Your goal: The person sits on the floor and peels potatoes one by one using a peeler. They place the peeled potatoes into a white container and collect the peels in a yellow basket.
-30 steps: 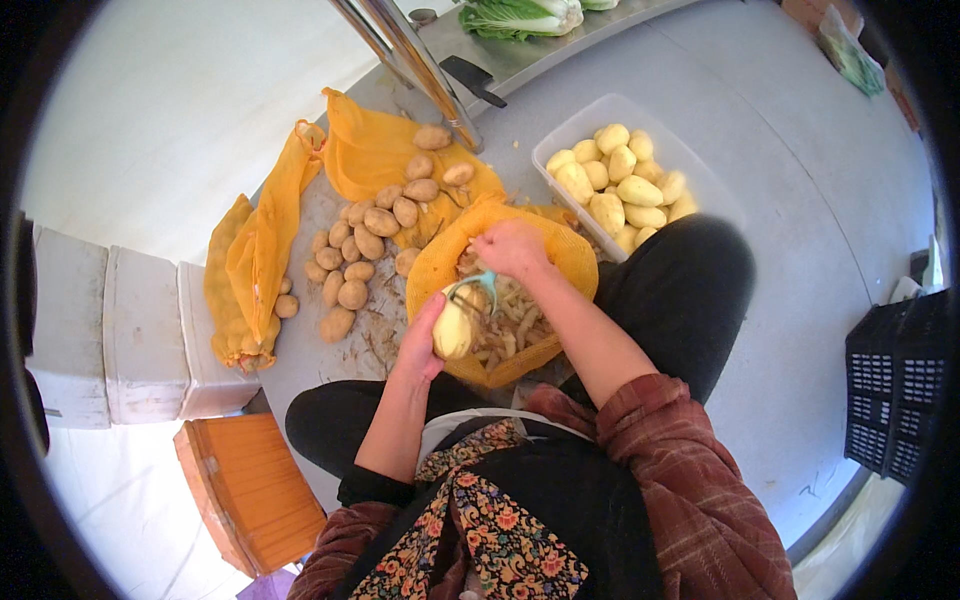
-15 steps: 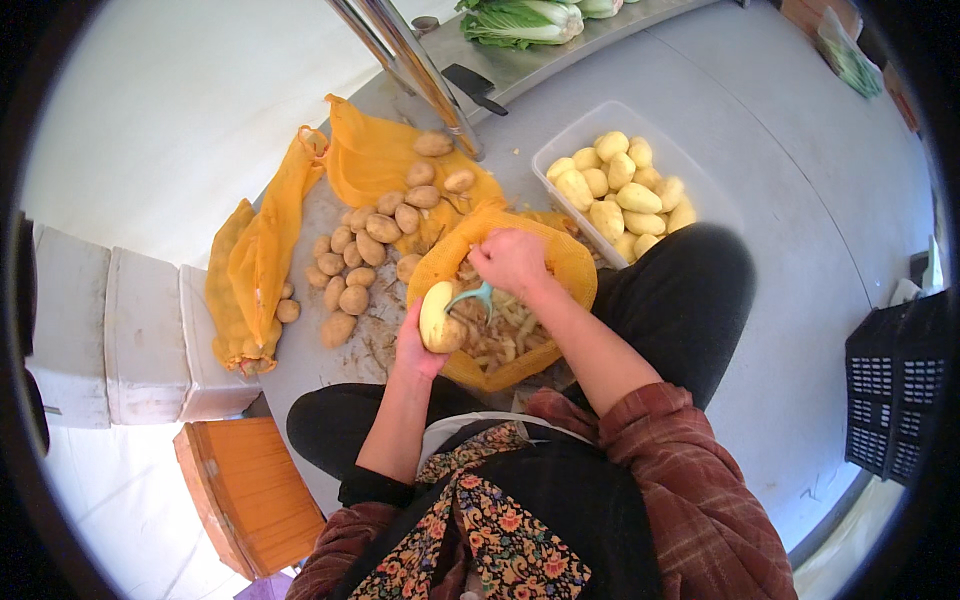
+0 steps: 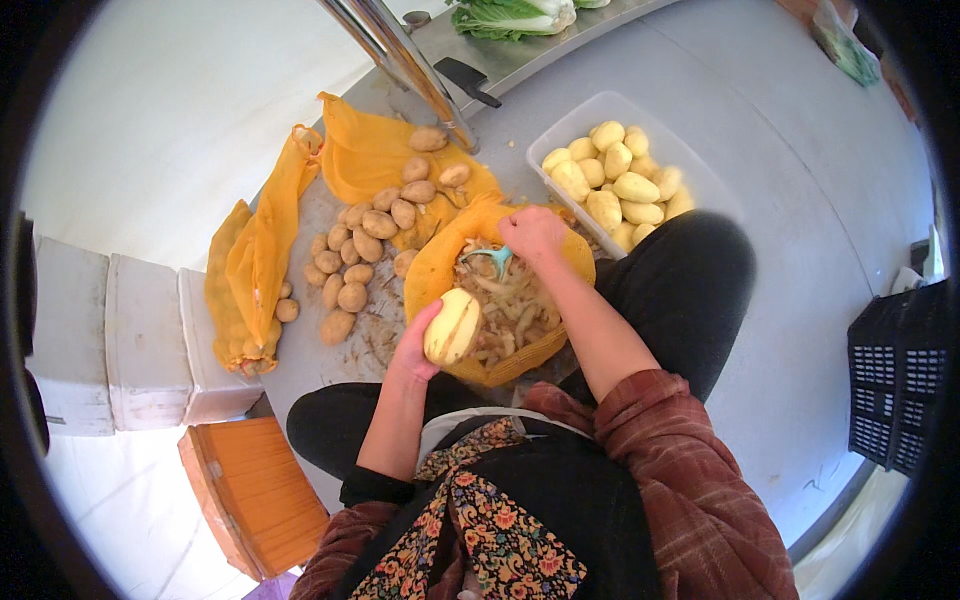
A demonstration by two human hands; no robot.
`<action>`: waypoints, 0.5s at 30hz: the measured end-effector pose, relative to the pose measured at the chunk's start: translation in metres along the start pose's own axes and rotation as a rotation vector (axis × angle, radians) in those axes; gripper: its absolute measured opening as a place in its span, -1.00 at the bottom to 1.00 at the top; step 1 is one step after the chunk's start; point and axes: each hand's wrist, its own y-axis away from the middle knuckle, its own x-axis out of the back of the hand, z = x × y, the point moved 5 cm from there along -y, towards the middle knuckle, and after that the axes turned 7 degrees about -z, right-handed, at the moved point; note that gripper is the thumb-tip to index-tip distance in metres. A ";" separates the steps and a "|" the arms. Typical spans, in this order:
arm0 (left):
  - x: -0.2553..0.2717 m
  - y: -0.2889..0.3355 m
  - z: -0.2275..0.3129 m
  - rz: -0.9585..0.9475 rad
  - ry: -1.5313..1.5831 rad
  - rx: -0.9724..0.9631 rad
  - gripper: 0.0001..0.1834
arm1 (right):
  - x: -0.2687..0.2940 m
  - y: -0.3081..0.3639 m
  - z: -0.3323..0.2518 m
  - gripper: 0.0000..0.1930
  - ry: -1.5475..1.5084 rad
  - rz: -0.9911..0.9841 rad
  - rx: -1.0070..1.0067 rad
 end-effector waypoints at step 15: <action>0.004 0.000 0.003 0.022 0.001 -0.091 -0.64 | -0.003 -0.003 0.004 -0.70 -0.031 0.161 0.070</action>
